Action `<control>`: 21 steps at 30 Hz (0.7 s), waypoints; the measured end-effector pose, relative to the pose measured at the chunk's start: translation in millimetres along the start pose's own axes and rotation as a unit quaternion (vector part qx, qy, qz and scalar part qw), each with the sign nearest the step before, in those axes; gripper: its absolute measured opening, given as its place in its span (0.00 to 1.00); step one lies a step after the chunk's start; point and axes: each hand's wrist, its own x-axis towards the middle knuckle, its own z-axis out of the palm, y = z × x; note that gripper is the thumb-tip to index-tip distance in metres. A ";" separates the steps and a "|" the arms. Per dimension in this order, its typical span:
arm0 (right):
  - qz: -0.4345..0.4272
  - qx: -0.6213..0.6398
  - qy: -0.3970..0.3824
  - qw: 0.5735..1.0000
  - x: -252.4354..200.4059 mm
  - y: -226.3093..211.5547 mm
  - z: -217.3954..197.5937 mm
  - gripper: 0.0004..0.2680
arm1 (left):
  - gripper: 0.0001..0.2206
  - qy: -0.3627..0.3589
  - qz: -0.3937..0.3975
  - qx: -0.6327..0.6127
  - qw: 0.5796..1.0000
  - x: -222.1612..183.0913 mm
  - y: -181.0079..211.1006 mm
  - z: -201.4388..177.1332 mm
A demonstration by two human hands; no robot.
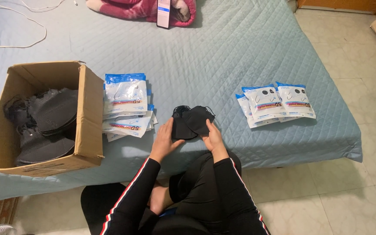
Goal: The person is sorting and inspecting black face masks, taking them from a box and placing them on a bed.
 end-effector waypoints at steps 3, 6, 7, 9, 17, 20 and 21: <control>-0.012 0.002 -0.016 1.000 3.1 3.6 -4.9 0.21 | 0.51 -0.011 -0.010 0.001 1.000 1.2 0.0 -0.6; -0.015 0.001 -0.017 1.000 3.4 4.4 -5.6 0.20 | 0.51 -0.019 -0.015 0.000 1.000 1.4 1.5 -2.1; -0.015 0.001 -0.017 1.000 4.4 4.8 -8.3 0.20 | 0.51 -0.019 -0.015 0.000 1.000 1.8 2.7 -2.6; -0.024 0.012 -0.003 1.000 6.8 6.2 -12.8 0.20 | 0.52 -0.017 -0.016 -0.013 1.000 2.3 4.5 -4.4; -0.032 0.023 -0.008 0.999 9.3 7.1 -17.4 0.16 | 0.52 -0.009 -0.019 -0.012 1.000 1.4 8.2 -9.7; -0.030 0.016 -0.014 0.999 16.9 12.7 -24.6 0.15 | 0.52 -0.006 -0.015 -0.011 1.000 1.3 7.4 -8.5; -0.030 0.014 -0.016 0.999 19.2 13.6 -27.3 0.15 | 0.51 -0.003 -0.012 -0.009 1.000 1.3 7.1 -8.4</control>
